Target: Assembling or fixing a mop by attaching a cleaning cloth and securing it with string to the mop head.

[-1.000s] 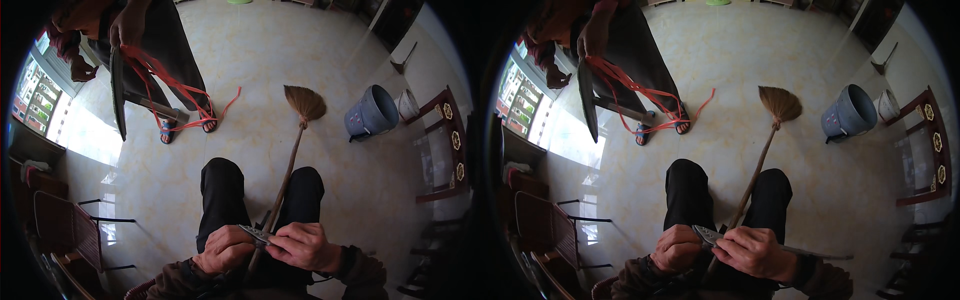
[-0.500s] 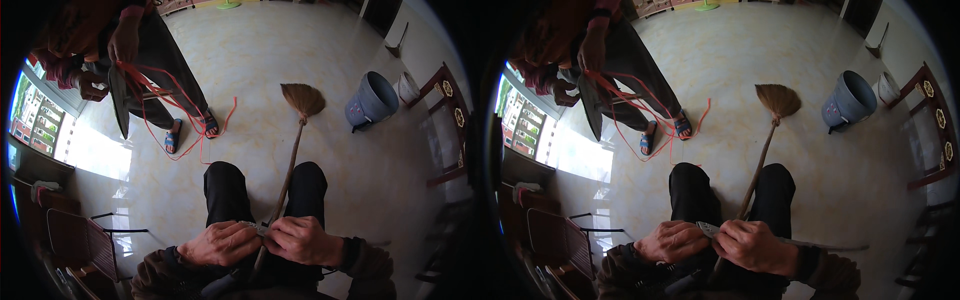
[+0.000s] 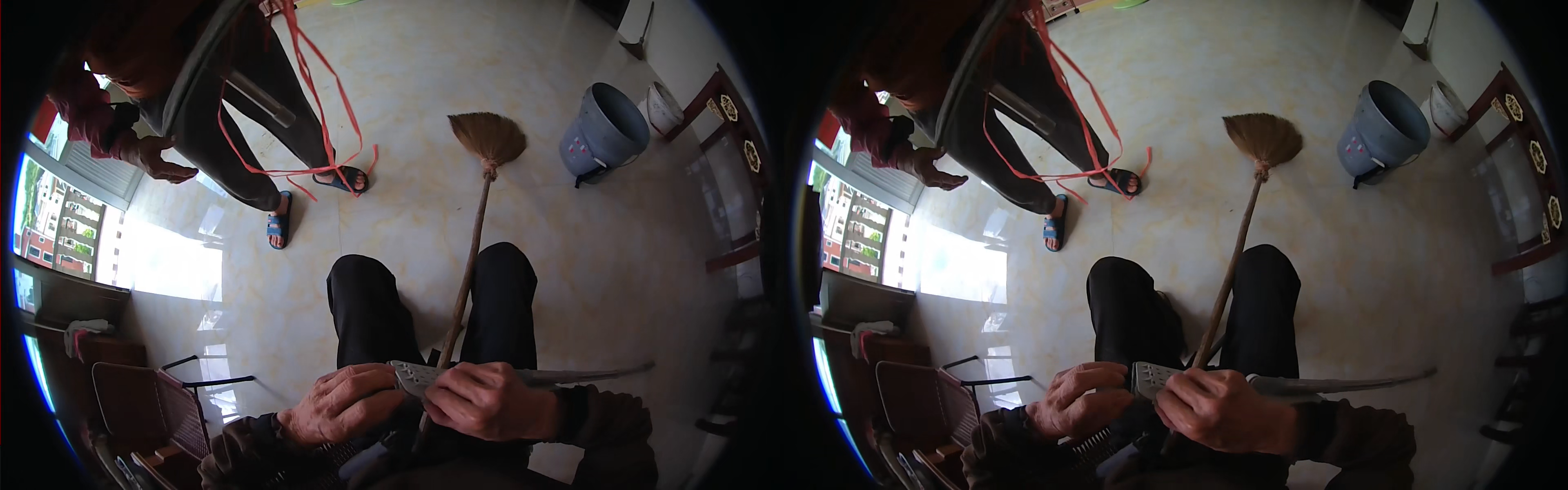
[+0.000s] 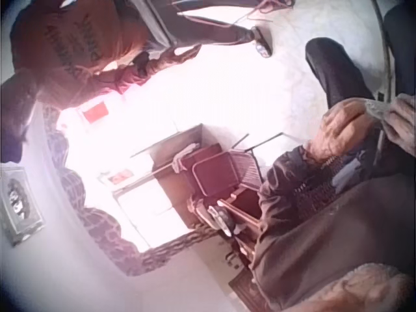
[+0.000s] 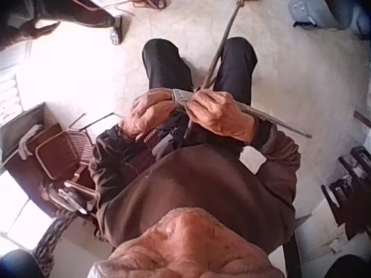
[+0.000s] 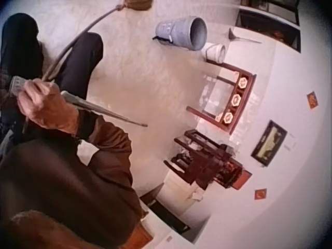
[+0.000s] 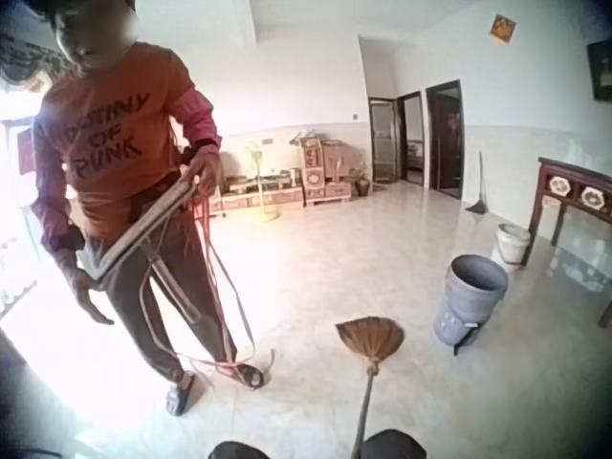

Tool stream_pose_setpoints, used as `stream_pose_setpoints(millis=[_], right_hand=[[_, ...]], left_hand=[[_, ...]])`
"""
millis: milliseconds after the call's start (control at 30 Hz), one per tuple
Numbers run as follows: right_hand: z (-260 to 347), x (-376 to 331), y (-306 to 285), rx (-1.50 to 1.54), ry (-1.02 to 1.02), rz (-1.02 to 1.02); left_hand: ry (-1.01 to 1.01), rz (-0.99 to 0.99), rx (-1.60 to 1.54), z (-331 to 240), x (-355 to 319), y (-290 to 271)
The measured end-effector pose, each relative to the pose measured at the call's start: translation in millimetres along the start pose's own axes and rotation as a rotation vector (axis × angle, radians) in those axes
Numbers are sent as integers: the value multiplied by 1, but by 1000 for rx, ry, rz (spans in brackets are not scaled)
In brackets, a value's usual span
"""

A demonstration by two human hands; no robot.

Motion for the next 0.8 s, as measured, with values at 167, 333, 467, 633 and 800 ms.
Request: stream_pose_setpoints(millis=[167, 333, 467, 633, 800], right_hand=[[-8, -1, 0, 1, 23, 26], [-9, 1, -1, 22, 26, 26], [-8, 1, 0, 31, 25, 31], [-8, 2, -1, 51, 25, 14], [-13, 1, -8, 51, 51, -60]], left_hand=[[-72, -12, -53, 5, -16, 18], [-132, -59, -63, 14, -20, 22], [-186, -81, -92, 16, -21, 22], [-129, -97, -79, 12, -20, 22], [-27, -139, 9, 1, -16, 20]])
Point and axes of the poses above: each hand's wrist, its own x-axis towards the middle knuckle, its own y-axis out of the palm, z = x × y, the point moved 10 cm from there along x, towards the middle knuckle, and after that the axes turned 4 degrees about -y, right-handed, at the moved point
